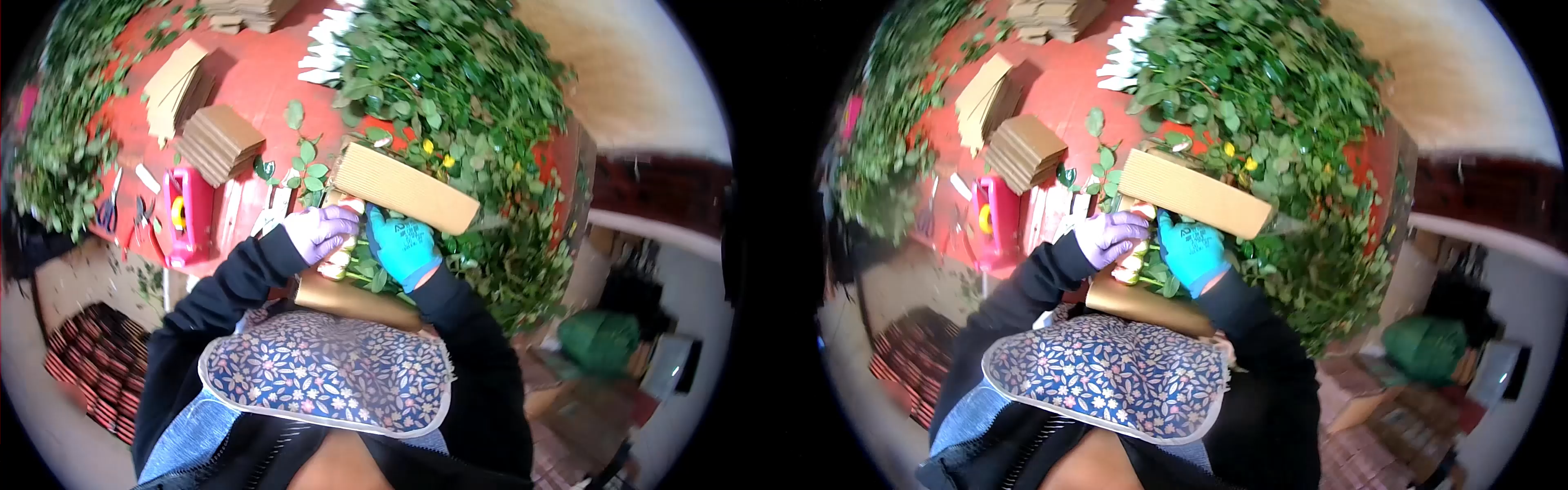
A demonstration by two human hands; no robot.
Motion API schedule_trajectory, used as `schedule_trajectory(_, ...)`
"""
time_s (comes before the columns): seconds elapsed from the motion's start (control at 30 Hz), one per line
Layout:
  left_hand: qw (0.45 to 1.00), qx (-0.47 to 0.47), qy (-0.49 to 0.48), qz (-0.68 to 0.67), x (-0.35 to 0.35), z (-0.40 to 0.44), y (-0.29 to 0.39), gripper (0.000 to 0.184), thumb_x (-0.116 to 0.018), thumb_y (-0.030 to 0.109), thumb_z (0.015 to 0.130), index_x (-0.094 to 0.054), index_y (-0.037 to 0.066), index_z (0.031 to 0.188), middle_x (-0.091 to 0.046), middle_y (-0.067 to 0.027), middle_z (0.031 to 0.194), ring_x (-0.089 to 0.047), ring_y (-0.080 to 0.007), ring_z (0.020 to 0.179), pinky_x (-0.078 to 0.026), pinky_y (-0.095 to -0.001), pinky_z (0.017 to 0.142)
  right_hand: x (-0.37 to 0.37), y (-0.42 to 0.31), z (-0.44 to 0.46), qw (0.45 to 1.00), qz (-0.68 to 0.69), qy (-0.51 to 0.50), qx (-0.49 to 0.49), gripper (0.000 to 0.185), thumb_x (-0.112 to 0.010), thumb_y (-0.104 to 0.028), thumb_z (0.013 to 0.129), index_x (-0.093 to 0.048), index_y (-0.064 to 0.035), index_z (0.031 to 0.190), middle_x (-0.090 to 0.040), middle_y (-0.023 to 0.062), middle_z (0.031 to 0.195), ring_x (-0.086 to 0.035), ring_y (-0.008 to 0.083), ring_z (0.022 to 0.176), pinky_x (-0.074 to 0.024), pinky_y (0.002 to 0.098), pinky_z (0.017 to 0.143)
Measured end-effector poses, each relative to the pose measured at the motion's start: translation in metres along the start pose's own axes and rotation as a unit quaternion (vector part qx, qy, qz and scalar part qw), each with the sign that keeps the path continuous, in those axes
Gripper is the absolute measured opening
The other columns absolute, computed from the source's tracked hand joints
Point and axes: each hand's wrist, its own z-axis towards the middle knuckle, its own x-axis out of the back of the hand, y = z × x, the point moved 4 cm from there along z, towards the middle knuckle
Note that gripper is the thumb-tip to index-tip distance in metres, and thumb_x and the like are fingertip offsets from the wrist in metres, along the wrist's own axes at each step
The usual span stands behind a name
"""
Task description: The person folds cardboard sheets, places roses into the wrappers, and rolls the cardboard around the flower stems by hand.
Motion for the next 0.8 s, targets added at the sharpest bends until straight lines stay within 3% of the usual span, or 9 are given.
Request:
schedule_trajectory(0.07,0.999,0.006,0.040,-0.008,0.011,-0.001,0.001,0.025,-0.058,-0.002,0.082,-0.066,-0.001,0.106,-0.066,-0.0176,0.111,-0.064,-0.0349,0.102,-0.052,-0.0381,0.089,-0.006,0.001,-0.001,0.999,0.018,0.004,-0.027,0.039,-0.051,-0.020,0.088,-0.059,-0.0071,0.123,-0.066,0.0102,0.065,-0.064,0.0280,0.052,-0.0486,0.0455,0.048)
schedule_trajectory(0.23,0.988,0.045,0.127,0.071,0.029,-0.024,-0.005,0.025,-0.059,-0.008,0.079,-0.070,0.005,0.098,-0.069,-0.0155,0.106,-0.069,-0.0323,0.093,-0.056,-0.0371,0.079,-0.027,0.002,-0.002,0.999,-0.010,0.033,0.002,0.039,-0.049,-0.017,0.090,-0.055,-0.0025,0.126,-0.066,0.0101,0.068,-0.064,0.0267,0.055,-0.0475,0.0452,0.049)
schedule_trajectory(0.33,0.985,0.043,0.113,0.120,0.030,-0.026,0.003,0.033,-0.058,-0.010,0.075,-0.071,0.007,0.100,-0.070,-0.0160,0.104,-0.070,-0.0327,0.094,-0.057,-0.0373,0.080,-0.025,0.001,-0.002,0.997,0.001,0.072,0.010,0.040,-0.047,-0.016,0.090,-0.053,-0.0017,0.128,-0.066,0.0098,0.068,-0.064,0.0263,0.055,-0.0470,0.0451,0.049)
schedule_trajectory(0.37,0.983,0.023,0.123,0.131,0.027,-0.023,0.007,0.025,-0.065,-0.006,0.077,-0.072,0.005,0.098,-0.071,-0.0154,0.103,-0.070,-0.0298,0.095,-0.056,-0.0369,0.082,-0.026,0.002,-0.001,0.997,0.009,0.078,-0.002,0.040,-0.047,-0.016,0.090,-0.053,-0.0017,0.128,-0.066,0.0098,0.068,-0.064,0.0263,0.055,-0.0470,0.0451,0.049)
schedule_trajectory(0.47,0.987,0.020,0.047,0.154,0.012,-0.009,0.019,0.027,-0.072,0.004,0.077,-0.071,0.006,0.104,-0.067,-0.0165,0.119,-0.070,-0.0304,0.097,-0.058,-0.0355,0.077,-0.030,0.001,-0.002,0.998,0.003,0.059,-0.013,0.038,-0.047,-0.017,0.090,-0.055,-0.0047,0.125,-0.066,0.0086,0.067,-0.065,0.0255,0.056,-0.0450,0.0455,0.046)
schedule_trajectory(0.5,0.980,-0.021,0.022,0.196,0.006,-0.003,0.027,0.034,-0.076,0.013,0.077,-0.068,0.007,0.109,-0.061,-0.0179,0.129,-0.070,-0.0322,0.096,-0.058,-0.0367,0.078,-0.033,0.001,-0.001,0.998,0.003,0.059,-0.016,0.038,-0.047,-0.017,0.090,-0.055,-0.0047,0.125,-0.066,0.0086,0.067,-0.065,0.0255,0.056,-0.0450,0.0455,0.046)
schedule_trajectory(0.6,0.974,0.040,-0.049,0.217,-0.013,0.006,0.011,0.054,-0.082,0.026,0.072,-0.061,0.007,0.119,-0.048,-0.0197,0.143,-0.067,-0.0354,0.101,-0.057,-0.0401,0.080,-0.038,0.003,0.002,0.998,-0.001,0.065,-0.004,0.037,-0.049,-0.020,0.089,-0.057,-0.0071,0.123,-0.066,0.0076,0.068,-0.065,0.0254,0.057,-0.0438,0.0461,0.044)
schedule_trajectory(0.77,0.986,0.003,-0.025,0.165,-0.013,0.016,0.007,0.069,-0.084,0.028,0.069,-0.054,0.009,0.129,-0.047,-0.0179,0.143,-0.061,-0.0379,0.113,-0.054,-0.0403,0.090,-0.030,0.006,0.002,0.998,0.018,0.056,-0.008,0.035,-0.049,-0.021,0.090,-0.059,-0.0068,0.120,-0.067,0.0036,0.069,-0.066,0.0242,0.058,-0.0439,0.0459,0.045)
schedule_trajectory(0.8,0.983,0.039,-0.050,0.170,-0.013,0.016,0.007,0.070,-0.083,0.028,0.070,-0.054,0.009,0.131,-0.047,-0.0184,0.144,-0.060,-0.0378,0.116,-0.053,-0.0405,0.092,-0.031,0.006,0.003,0.998,0.020,0.062,-0.007,0.036,-0.049,-0.021,0.090,-0.059,-0.0066,0.121,-0.067,0.0036,0.069,-0.066,0.0242,0.058,-0.0439,0.0454,0.045)
